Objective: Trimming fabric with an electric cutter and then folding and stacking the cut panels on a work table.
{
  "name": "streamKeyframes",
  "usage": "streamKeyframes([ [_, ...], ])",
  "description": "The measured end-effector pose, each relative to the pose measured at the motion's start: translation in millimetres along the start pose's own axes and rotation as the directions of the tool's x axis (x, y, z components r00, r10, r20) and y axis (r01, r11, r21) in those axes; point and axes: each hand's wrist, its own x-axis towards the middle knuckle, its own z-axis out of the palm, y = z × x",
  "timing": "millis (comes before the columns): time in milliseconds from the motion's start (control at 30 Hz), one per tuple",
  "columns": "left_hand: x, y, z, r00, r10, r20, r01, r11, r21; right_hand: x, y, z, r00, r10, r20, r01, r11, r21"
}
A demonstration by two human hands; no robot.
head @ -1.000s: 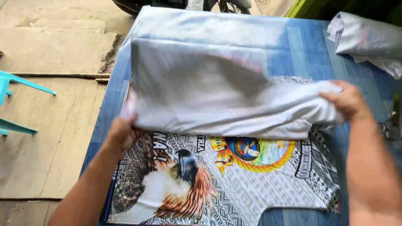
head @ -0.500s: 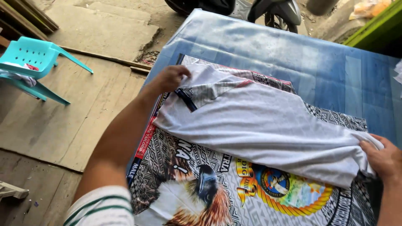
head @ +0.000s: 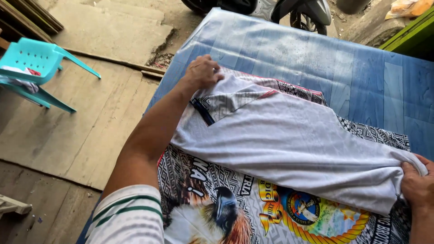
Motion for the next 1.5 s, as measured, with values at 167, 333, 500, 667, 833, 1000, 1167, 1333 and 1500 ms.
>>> streamKeyframes([
  [167, 1, -1, 19, 0.887, 0.360, -0.289, -0.351, 0.933, 0.082, -9, -31, -6, 0.999, 0.033, -0.030, -0.034, 0.999, -0.042],
  [333, -58, 48, -23, 0.924, 0.264, 0.275, -0.131, 0.898, -0.420, -9, -23, -2, 0.998, 0.026, -0.055, -0.027, 1.000, -0.004],
  [500, -37, -4, -6, 0.989, -0.019, 0.148, 0.089, 0.869, -0.487, -8, -17, -2, 0.997, 0.003, -0.073, -0.005, 1.000, -0.027],
  [667, -20, -21, 9, 0.999, 0.020, -0.039, -0.022, 0.997, -0.068, -9, -10, 0, 0.996, -0.040, -0.083, 0.036, 0.998, -0.052],
  [833, -29, -1, 21, 0.993, 0.120, 0.008, -0.120, 0.980, 0.160, -8, 14, 4, 0.993, -0.081, -0.087, 0.076, 0.995, -0.063],
  [1000, -55, 32, 16, 0.917, 0.380, -0.123, -0.361, 0.920, 0.152, -11, -7, 0, 0.991, 0.019, -0.129, -0.027, 0.998, -0.063],
  [1167, -82, 50, 9, 0.903, 0.375, 0.211, -0.261, 0.868, -0.423, -10, 6, 1, 0.989, -0.099, -0.108, 0.090, 0.992, -0.085],
  [1333, -32, -19, 3, 0.970, 0.242, 0.021, -0.235, 0.914, 0.330, -12, -7, 0, 0.993, -0.041, -0.115, 0.036, 0.998, -0.048],
  [1500, 10, -66, 6, 0.773, 0.097, -0.627, 0.101, 0.957, 0.273, -8, -5, 1, 0.994, 0.010, -0.108, -0.014, 0.999, -0.029],
])
